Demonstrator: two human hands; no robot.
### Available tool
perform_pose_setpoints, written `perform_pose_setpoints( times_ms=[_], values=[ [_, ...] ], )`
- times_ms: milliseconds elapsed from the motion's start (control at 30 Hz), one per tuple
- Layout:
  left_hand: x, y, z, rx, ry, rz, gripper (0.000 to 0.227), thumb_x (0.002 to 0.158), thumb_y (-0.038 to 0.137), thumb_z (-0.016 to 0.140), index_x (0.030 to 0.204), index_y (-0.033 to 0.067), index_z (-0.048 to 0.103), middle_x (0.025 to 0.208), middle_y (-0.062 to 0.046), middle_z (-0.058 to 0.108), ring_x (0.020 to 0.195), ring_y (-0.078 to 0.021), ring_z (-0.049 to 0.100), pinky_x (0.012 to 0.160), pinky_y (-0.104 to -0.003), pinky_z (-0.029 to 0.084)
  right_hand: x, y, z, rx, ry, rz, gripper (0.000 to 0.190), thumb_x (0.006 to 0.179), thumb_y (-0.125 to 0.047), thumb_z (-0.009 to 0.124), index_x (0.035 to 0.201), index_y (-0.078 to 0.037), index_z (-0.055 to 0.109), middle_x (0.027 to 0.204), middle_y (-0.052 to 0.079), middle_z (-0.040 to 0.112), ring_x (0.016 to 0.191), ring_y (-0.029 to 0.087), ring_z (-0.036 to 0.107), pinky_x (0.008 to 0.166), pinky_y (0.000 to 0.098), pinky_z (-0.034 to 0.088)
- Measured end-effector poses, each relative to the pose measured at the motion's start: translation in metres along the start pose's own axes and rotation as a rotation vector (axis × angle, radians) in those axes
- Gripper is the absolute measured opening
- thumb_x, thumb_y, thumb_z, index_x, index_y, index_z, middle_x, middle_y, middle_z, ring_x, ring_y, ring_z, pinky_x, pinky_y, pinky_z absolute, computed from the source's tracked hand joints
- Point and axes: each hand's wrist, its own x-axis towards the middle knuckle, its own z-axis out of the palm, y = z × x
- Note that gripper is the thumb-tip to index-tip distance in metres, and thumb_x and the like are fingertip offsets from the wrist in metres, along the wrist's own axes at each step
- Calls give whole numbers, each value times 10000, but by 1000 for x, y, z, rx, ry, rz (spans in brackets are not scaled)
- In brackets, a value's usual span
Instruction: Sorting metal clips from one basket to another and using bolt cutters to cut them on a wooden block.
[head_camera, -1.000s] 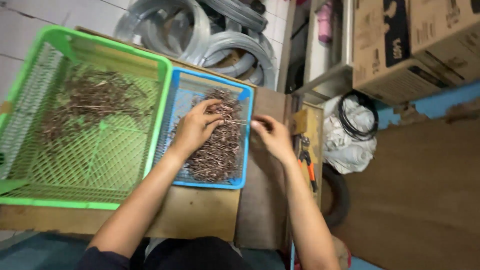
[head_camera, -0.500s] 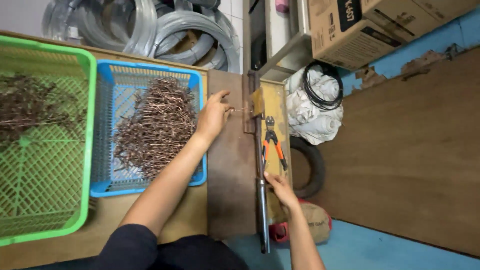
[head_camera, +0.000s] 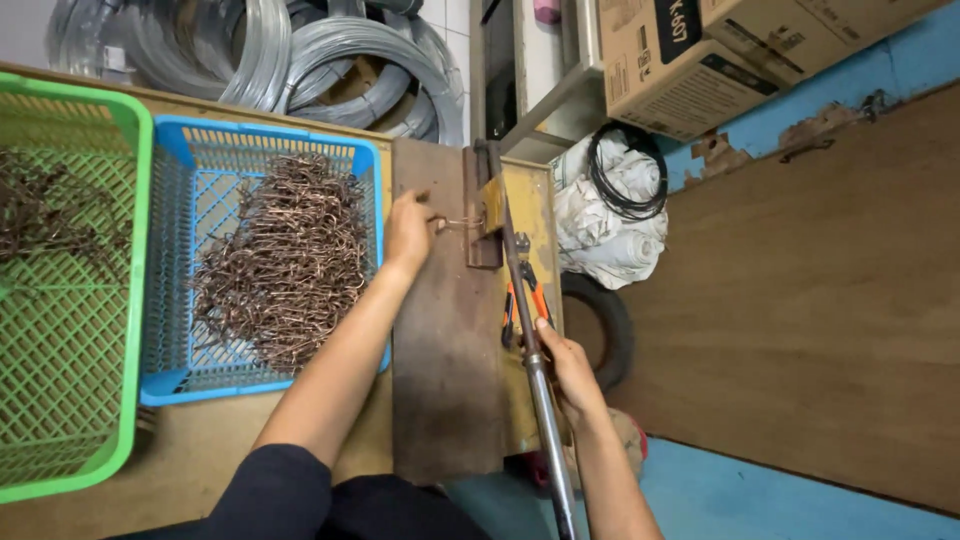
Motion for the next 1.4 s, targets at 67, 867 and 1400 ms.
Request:
perform_pose_setpoints(
  times_ms=[67, 867, 1400],
  values=[
    [1, 0, 2, -33, 0, -9, 135, 792, 220, 874, 919, 223, 830, 1236, -82, 685, 1210, -323, 630, 1017, -424, 545, -2, -8, -2, 14, -2, -2, 494, 909, -466, 774, 823, 18, 723, 736, 136, 659, 656, 279, 695, 512, 366, 568],
    [-22, 64, -25, -118, -95, -110, 131, 909, 246, 708, 998, 173, 772, 1072, -69, 697, 1151, -308, 642, 988, -460, 534, -3, -4, -6, 41, -36, -19, 459, 922, -427, 761, 882, 29, 716, 722, 138, 651, 641, 257, 698, 468, 299, 521],
    [-24, 72, -13, -80, -54, 71, 54, 878, 238, 800, 925, 217, 818, 1087, 0, 719, 1096, -255, 658, 890, -419, 588, 11, 17, -10, 19, -23, -30, 407, 893, -378, 814, 820, 5, 694, 695, 131, 641, 643, 262, 698, 476, 320, 559]
  ],
)
